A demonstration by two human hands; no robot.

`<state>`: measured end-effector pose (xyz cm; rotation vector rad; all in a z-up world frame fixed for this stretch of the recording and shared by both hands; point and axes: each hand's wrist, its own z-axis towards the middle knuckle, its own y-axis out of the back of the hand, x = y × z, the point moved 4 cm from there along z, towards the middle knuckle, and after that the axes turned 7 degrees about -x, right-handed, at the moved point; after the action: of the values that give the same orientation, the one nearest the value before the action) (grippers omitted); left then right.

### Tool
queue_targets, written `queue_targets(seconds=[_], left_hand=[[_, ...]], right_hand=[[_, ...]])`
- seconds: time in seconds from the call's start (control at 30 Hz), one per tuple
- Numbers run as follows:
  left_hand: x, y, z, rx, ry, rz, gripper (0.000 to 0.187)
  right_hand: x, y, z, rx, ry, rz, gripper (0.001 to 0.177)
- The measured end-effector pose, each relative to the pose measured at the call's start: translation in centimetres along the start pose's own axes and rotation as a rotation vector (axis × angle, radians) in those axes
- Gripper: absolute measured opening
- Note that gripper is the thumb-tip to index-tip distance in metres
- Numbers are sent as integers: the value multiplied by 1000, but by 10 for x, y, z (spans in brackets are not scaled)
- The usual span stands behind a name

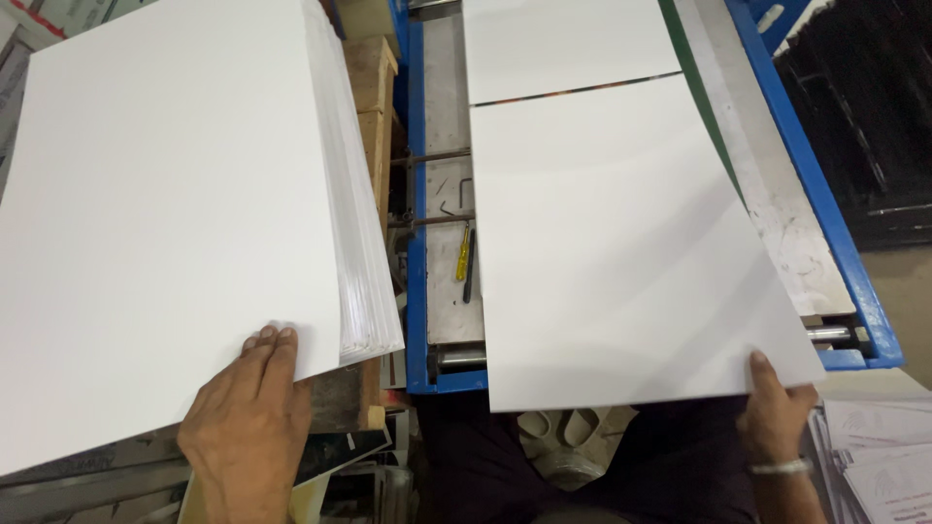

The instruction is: The person repeatedly picks up a single white sheet from a stack on the left and places it onto a conveyor belt to feed it into a laminating machine. The person maintains a steady rhythm, ensuring each sheet is fed individually into the rollers.

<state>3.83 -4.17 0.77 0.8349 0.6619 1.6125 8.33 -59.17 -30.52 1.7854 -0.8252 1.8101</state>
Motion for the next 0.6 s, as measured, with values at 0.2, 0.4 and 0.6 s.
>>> queue_targets(seconds=[0.2,0.4,0.6], left_hand=[[-2,4,1,12,12,-12,46],[4,-4,-2,37,30,-32,43],[13,-2,7,183,43,-70,51]], right_hand=[[-47,-39,60,-66,-55,86,48],[-74,-69,83,-80,-229,132,45],[-37,-92,54,172,-480,85,40]])
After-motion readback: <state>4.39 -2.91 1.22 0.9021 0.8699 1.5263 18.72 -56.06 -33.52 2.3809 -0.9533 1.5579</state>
